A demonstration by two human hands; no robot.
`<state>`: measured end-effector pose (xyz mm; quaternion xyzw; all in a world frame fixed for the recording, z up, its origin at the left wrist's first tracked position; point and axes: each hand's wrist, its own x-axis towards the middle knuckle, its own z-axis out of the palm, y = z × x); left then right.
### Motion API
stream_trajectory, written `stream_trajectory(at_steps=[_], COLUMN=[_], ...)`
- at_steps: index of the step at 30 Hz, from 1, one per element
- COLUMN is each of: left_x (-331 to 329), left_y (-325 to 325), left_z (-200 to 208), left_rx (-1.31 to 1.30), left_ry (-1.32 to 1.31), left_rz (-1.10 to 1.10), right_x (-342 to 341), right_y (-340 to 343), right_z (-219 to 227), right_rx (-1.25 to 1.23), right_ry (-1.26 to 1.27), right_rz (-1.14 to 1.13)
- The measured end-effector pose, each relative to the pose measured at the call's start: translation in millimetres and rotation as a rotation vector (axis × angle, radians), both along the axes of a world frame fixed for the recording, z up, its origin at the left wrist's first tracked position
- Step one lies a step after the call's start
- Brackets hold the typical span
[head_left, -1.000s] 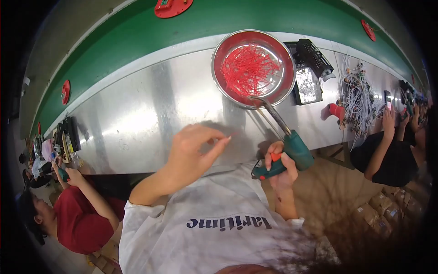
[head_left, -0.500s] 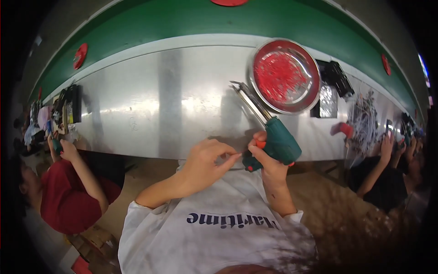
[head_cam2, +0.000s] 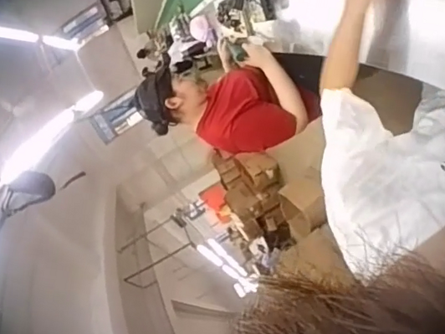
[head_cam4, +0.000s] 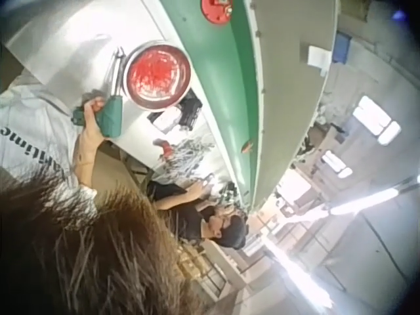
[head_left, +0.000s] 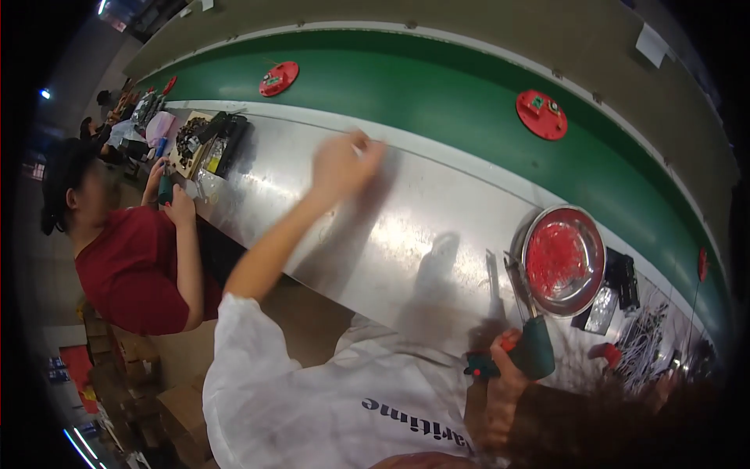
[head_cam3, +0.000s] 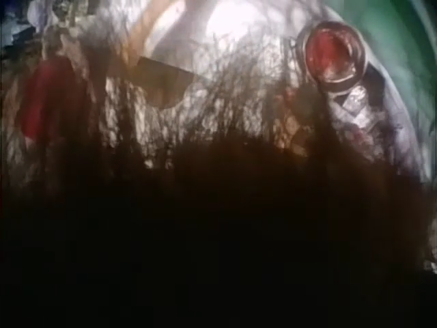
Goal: The person takes wires from a bowl and electronic components from a conveyor belt, solders the wires onto the circuit boards using a soldering gun, and places the assembled components back onto the conveyor belt.
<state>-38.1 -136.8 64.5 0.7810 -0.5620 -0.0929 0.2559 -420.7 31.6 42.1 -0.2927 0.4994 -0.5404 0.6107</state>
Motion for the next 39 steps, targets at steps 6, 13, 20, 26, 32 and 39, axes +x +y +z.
stream_trajectory(at_steps=[6, 13, 20, 26, 32, 39], left_x=[230, 300, 121, -89, -122, -120], left_y=[-102, -142, -129, 9, 78, 110], left_z=[-32, -65, -19, 42, 34, 30], left_rx=[-0.121, 0.197, -0.231, 0.378, 0.385, 0.212], left_ry=[-0.392, -0.331, -0.035, 0.032, -0.096, -0.122], left_rz=[0.477, 0.512, -0.495, -1.096, -1.51, -1.346], right_x=[-1, -8, -10, -26, -22, -14], right_y=[-5, 15, 10, 17, 27, 36], right_z=[17, 27, 28, 11, 6, -1], right_rx=[-0.092, -0.032, 0.086, 0.018, 0.079, 0.03], right_ry=[0.144, 0.109, 0.005, -0.012, -0.106, -0.098], right_rz=[0.065, -0.006, -0.136, -0.108, -0.08, 0.054])
